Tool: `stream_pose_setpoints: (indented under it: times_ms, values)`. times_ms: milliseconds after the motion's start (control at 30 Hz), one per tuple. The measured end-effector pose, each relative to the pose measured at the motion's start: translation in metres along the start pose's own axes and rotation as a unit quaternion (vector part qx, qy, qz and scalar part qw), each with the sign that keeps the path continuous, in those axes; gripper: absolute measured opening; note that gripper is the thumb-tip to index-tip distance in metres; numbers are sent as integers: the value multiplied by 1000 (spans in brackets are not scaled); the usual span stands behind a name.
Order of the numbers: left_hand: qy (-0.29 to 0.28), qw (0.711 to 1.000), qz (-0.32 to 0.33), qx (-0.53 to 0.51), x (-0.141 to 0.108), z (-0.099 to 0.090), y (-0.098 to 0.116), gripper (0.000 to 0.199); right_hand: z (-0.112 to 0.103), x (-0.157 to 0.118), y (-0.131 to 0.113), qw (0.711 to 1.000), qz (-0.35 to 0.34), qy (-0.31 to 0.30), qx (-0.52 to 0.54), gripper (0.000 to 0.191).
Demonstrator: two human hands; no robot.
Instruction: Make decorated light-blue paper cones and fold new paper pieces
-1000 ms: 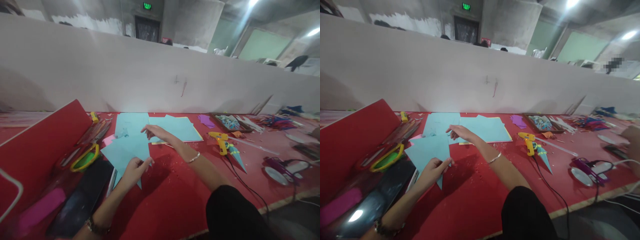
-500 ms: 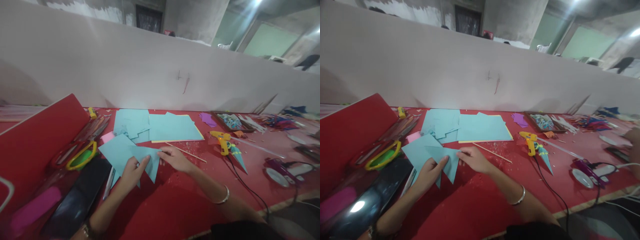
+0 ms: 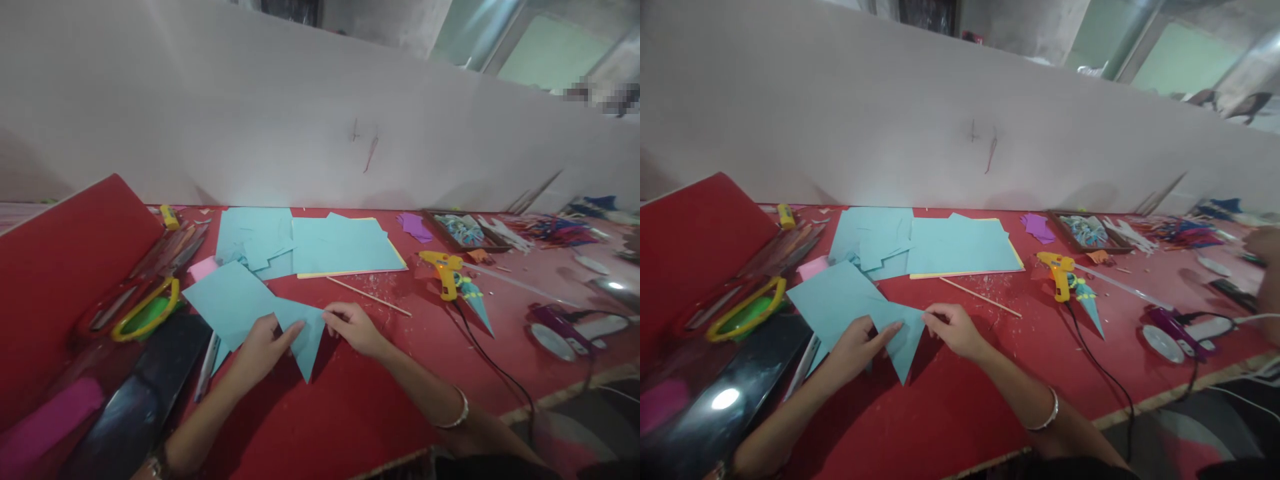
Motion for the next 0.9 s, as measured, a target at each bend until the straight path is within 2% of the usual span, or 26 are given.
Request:
stream_pose_setpoints:
  times_ms: [100,233,400,500,667,800,900]
  values:
    - [-30,998,-10,-48,1,2,1,38,1,1,2,1000,11,-2,14,38]
    - [-25,993,10,-113,4,2,-1,21,-4,2,4,998,29,33,42,39]
    - [60,988,-30,-142,5,0,-15,61,-6,1,4,997,20,56,49,33]
    - [44,990,-27,-134,4,5,-15,69,-4,0,0,998,-16,46,37,32]
    - [7,986,13,-165,1,13,-5,72,3,-4,-10,996,-78,-31,29,50]
    - [-20,987,7,-161,-2,18,2,85,4,-5,-13,996,-78,-22,-44,50]
    - [-5,988,-7,-153,-2,16,2,93,6,-6,-13,993,-82,-22,-80,46]
Point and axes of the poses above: each hand's wrist, its own x-axis towards the middle knuckle, its own z-axis out of the palm, y = z × x, the point moved 5 cm from there along x, towards the middle knuckle, and after that the axes turned 13 degrees about -x, right-handed, at the moved point
